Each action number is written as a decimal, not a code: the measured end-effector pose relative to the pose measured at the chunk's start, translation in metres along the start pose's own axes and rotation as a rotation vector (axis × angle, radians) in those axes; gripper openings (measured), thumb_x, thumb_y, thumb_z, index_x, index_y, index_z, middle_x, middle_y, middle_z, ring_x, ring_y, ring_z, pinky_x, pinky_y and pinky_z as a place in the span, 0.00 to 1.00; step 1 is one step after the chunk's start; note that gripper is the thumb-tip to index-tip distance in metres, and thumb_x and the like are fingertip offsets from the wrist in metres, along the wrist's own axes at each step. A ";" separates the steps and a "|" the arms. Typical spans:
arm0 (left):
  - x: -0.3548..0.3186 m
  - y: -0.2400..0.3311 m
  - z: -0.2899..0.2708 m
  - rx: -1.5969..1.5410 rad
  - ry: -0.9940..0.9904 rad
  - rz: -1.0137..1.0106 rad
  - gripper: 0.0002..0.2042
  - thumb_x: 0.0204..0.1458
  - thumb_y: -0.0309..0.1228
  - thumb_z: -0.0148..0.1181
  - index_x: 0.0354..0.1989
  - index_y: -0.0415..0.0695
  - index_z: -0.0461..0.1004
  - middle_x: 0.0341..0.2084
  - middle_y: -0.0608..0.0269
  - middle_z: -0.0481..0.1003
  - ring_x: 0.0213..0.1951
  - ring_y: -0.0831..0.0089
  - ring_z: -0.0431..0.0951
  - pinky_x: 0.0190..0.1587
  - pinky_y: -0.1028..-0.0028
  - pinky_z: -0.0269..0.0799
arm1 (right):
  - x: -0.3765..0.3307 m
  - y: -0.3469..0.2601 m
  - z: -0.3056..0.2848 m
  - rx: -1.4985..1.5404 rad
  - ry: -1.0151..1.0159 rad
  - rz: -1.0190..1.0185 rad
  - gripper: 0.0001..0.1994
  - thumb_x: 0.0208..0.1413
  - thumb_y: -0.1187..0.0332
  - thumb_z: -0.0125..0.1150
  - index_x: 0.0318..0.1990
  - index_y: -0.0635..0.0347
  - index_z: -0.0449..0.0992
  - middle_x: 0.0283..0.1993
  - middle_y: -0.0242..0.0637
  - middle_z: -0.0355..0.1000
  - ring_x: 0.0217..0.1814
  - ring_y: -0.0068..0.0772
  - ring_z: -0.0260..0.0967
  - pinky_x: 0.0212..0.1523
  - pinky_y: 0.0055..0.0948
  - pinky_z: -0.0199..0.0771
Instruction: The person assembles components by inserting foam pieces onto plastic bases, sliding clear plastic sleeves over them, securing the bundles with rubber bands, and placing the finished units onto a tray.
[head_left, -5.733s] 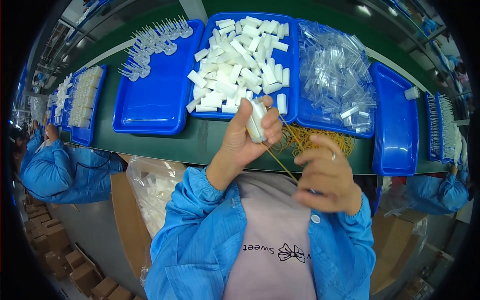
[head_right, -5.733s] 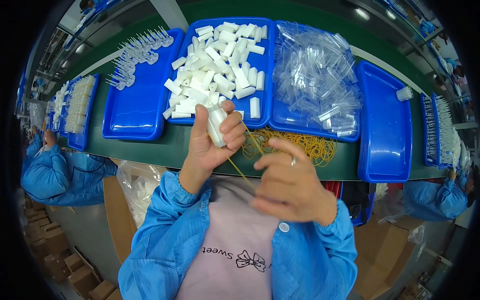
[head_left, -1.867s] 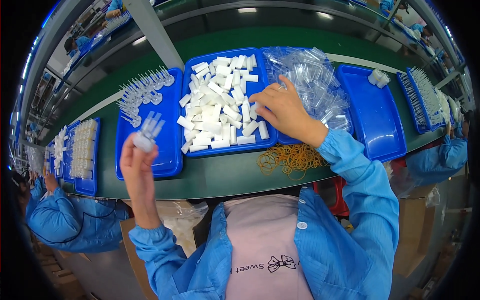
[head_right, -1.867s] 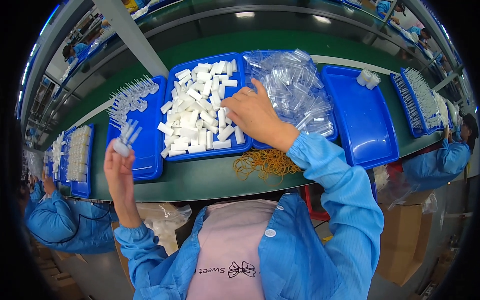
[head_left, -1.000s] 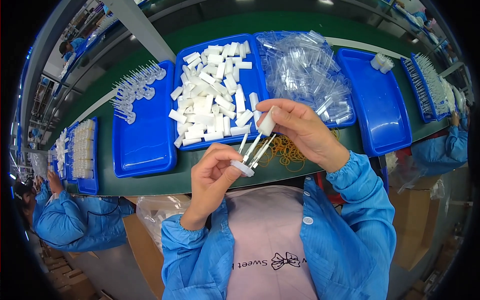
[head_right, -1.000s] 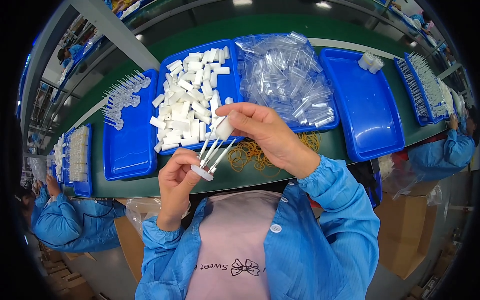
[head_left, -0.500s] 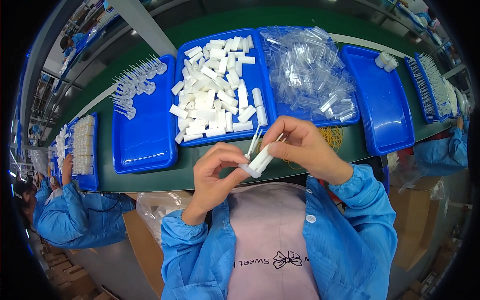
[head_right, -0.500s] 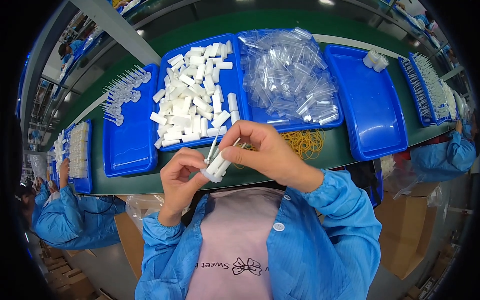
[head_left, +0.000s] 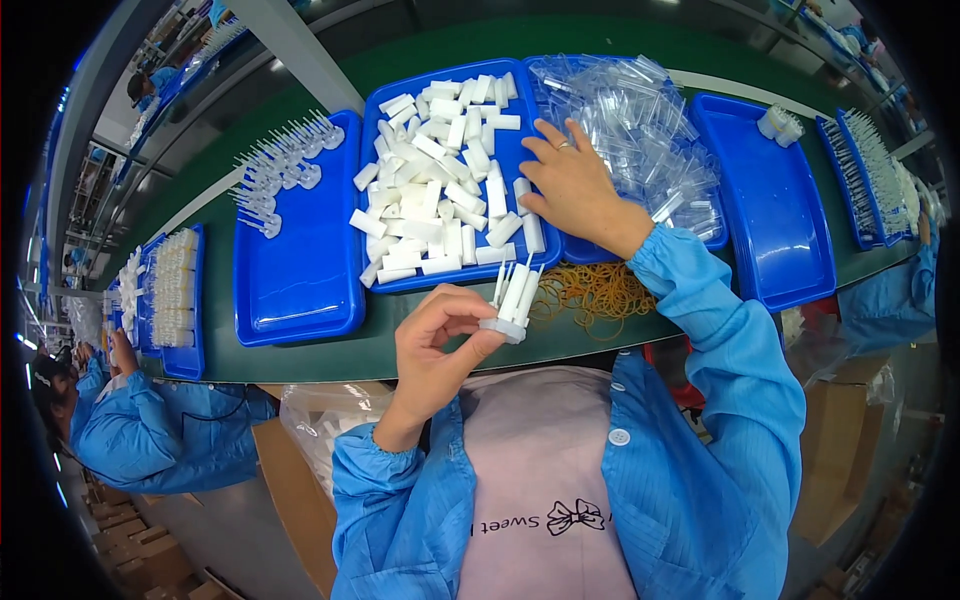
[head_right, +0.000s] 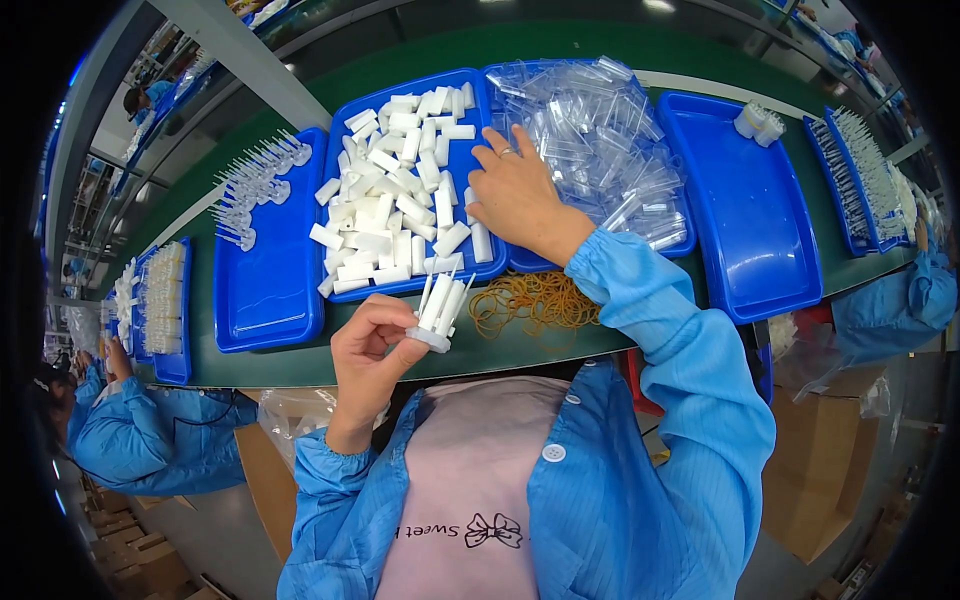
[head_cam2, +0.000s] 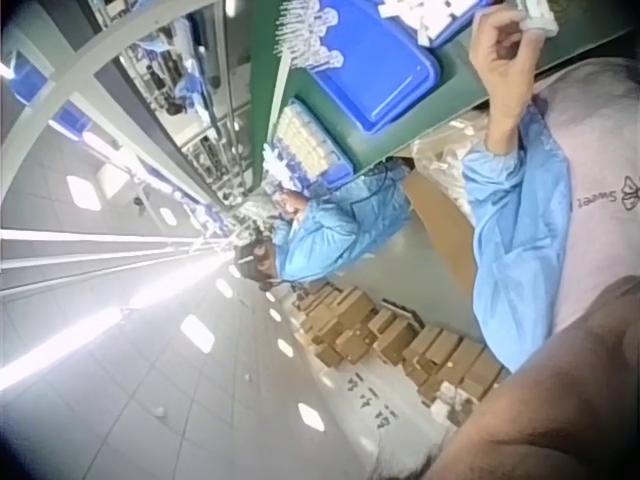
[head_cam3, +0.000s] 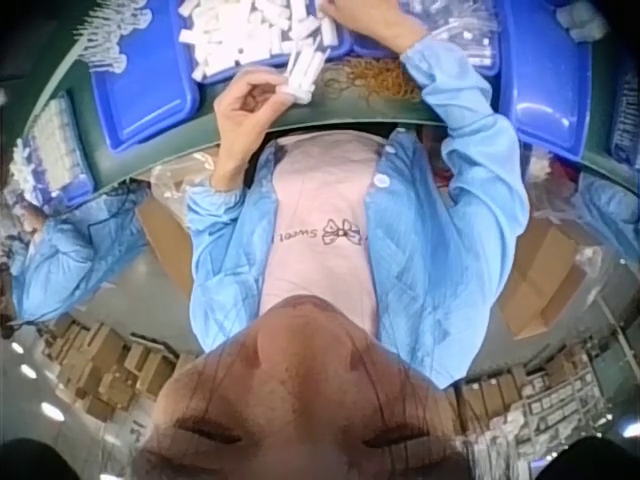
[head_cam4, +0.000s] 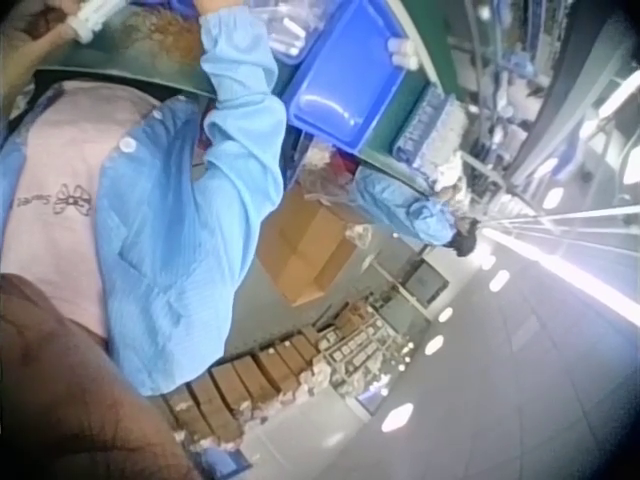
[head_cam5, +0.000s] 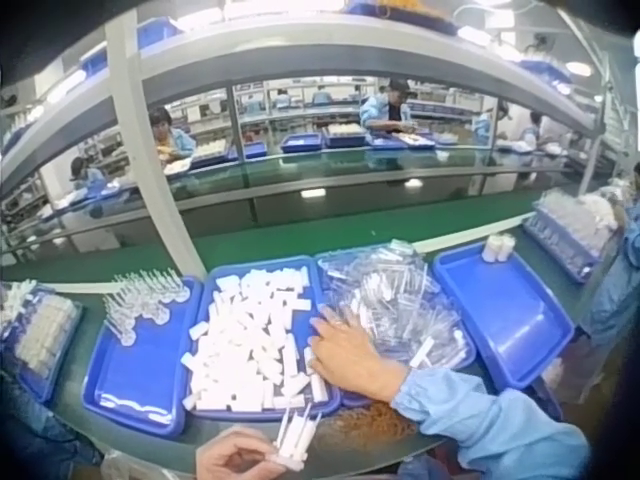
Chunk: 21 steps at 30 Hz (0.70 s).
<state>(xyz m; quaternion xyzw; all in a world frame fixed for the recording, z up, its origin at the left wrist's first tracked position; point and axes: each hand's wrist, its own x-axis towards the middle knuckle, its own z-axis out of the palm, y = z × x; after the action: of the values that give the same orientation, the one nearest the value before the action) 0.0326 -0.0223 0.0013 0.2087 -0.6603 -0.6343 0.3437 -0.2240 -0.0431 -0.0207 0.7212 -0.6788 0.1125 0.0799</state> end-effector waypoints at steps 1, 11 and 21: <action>-0.001 -0.002 -0.002 0.002 0.008 0.005 0.12 0.45 0.16 0.64 0.39 0.36 0.74 0.38 0.59 0.71 0.39 0.73 0.77 0.44 0.76 0.76 | 0.001 -0.002 0.000 0.002 0.000 -0.004 0.15 0.45 0.61 0.65 0.41 0.55 0.78 0.54 0.40 0.68 0.66 0.46 0.55 0.67 0.54 0.43; 0.001 -0.005 -0.007 0.008 0.072 -0.011 0.11 0.45 0.15 0.63 0.39 0.36 0.75 0.38 0.59 0.72 0.39 0.74 0.76 0.44 0.76 0.75 | -0.003 -0.011 -0.020 0.546 -0.030 0.020 0.06 0.47 0.67 0.60 0.33 0.54 0.73 0.32 0.34 0.73 0.45 0.38 0.70 0.65 0.52 0.47; 0.005 0.003 -0.002 0.284 0.185 0.195 0.09 0.47 0.18 0.62 0.38 0.39 0.79 0.35 0.59 0.75 0.37 0.73 0.74 0.39 0.78 0.69 | -0.004 -0.016 -0.050 1.486 -0.107 0.243 0.13 0.59 0.62 0.55 0.41 0.63 0.77 0.37 0.31 0.74 0.41 0.19 0.68 0.45 0.22 0.67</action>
<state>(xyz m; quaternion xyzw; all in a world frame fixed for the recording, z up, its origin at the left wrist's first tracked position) 0.0311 -0.0270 0.0053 0.2477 -0.7259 -0.4763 0.4298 -0.2107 -0.0245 0.0269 0.5098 -0.5023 0.5136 -0.4734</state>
